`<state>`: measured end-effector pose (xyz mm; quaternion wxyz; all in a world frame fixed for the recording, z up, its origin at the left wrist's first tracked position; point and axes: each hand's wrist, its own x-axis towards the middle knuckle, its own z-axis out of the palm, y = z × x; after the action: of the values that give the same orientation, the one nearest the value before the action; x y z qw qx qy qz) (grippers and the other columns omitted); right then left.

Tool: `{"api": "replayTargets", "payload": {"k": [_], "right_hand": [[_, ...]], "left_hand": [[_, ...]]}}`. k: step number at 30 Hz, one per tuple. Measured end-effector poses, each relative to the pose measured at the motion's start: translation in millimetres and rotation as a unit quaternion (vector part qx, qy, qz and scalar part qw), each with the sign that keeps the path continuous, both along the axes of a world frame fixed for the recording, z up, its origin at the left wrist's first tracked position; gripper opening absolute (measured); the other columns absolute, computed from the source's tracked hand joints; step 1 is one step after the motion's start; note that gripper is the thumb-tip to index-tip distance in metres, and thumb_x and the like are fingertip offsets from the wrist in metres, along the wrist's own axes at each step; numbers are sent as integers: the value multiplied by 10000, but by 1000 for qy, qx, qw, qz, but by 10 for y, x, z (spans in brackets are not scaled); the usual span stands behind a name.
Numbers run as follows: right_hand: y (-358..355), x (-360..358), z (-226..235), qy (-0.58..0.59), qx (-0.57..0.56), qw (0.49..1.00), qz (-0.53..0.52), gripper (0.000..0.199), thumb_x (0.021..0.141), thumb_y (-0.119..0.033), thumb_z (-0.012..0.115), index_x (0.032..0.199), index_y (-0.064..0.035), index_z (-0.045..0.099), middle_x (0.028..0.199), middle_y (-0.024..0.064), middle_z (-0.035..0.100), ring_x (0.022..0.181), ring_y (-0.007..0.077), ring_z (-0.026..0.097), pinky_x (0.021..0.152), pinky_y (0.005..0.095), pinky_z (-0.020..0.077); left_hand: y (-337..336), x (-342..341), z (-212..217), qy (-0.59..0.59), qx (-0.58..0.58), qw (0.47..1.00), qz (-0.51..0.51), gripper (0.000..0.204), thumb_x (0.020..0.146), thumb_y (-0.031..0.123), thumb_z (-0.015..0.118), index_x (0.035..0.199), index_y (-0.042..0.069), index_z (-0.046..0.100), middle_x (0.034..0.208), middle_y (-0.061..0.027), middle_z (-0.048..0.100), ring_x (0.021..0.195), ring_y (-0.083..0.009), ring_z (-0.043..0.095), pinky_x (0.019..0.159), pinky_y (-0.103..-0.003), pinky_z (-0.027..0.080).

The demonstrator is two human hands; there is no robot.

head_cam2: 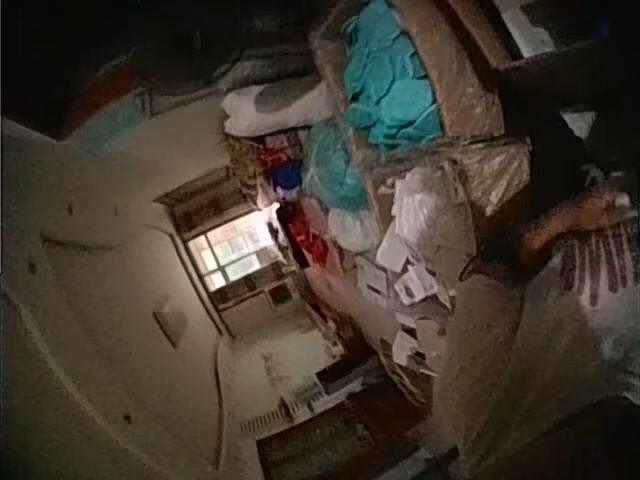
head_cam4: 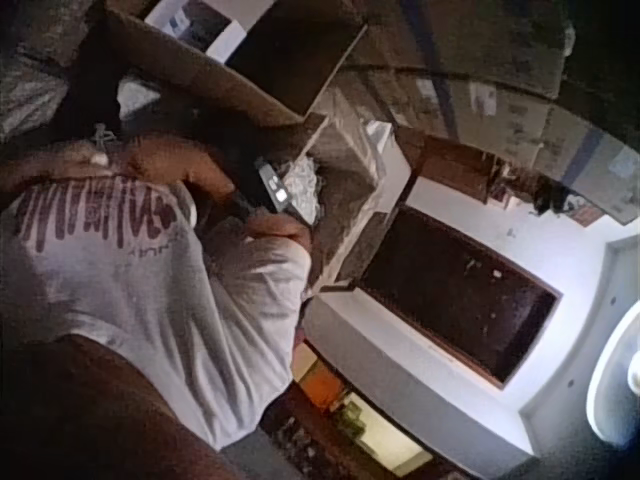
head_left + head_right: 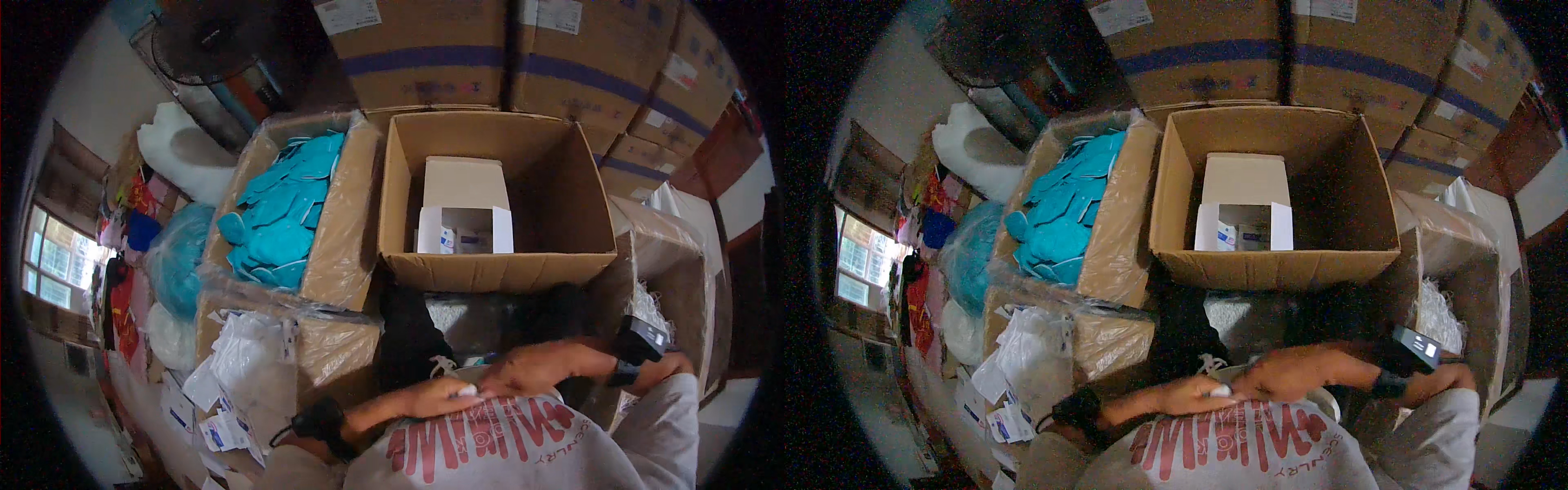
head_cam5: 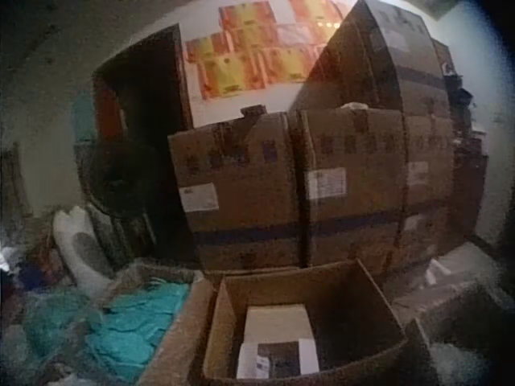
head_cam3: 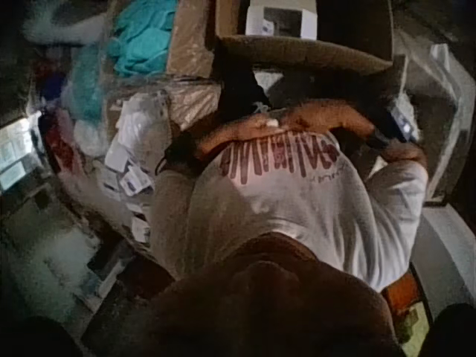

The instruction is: The person is packing masks into boxes.

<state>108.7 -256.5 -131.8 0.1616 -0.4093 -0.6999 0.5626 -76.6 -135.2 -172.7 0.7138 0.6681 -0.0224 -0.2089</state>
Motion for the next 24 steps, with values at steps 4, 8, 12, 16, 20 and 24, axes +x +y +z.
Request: {"api": "replayTargets", "payload": {"k": [4, 8, 12, 16, 20, 24], "right_hand": [[-274, 207, 164, 25, -114, 993, 28, 289, 940, -262, 340, 964, -9, 477, 883, 205, 524, 806, 340, 513, 727, 371, 409], [-237, 421, 444, -60, -235, 968, 70, 326, 944, -297, 319, 967, -16, 483, 890, 156, 537, 858, 247, 515, 759, 346, 397], [-433, 651, 483, -13, -246, 969, 14, 293, 942, -284, 335, 969, -37, 491, 896, 116, 544, 874, 218, 514, 778, 326, 392], [-337, 735, 460, -33, -275, 960, 32, 267, 936, -269, 351, 982, -46, 491, 925, 106, 547, 906, 216, 516, 804, 326, 389], [-495, 986, 115, -92, -156, 983, 29, 338, 936, -302, 317, 949, -44, 535, 941, 127, 549, 914, 251, 522, 828, 360, 402], [-981, 1833, 29, -113, -19, 964, -239, 271, 914, -270, 386, 925, -51, 546, 899, 59, 557, 816, 196, 540, 686, 314, 439]], "left_hand": [[-116, -92, -188, -76, 140, 985, -70, 244, 879, 265, 480, 820, 30, 513, 736, -129, 535, 718, -227, 535, 615, -333, 395], [-180, -179, -345, -145, 105, 983, -27, 233, 869, 257, 476, 832, 30, 508, 758, -149, 533, 749, -277, 545, 617, -365, 391], [-96, -109, -193, -133, 120, 984, -25, 297, 879, 302, 452, 788, 23, 492, 746, -160, 515, 745, -297, 538, 618, -369, 388], [-56, -89, -247, -152, 162, 975, -19, 366, 877, 361, 453, 761, 16, 489, 698, -158, 507, 693, -311, 539, 611, -377, 406], [24, -283, -180, -160, 238, 958, 0, 330, 861, 333, 496, 780, 16, 530, 710, -150, 542, 667, -290, 561, 587, -358, 429], [367, -360, 114, -10, 135, 984, 115, 224, 874, 237, 492, 851, 32, 580, 752, -65, 584, 665, -131, 537, 624, -296, 436]]}}
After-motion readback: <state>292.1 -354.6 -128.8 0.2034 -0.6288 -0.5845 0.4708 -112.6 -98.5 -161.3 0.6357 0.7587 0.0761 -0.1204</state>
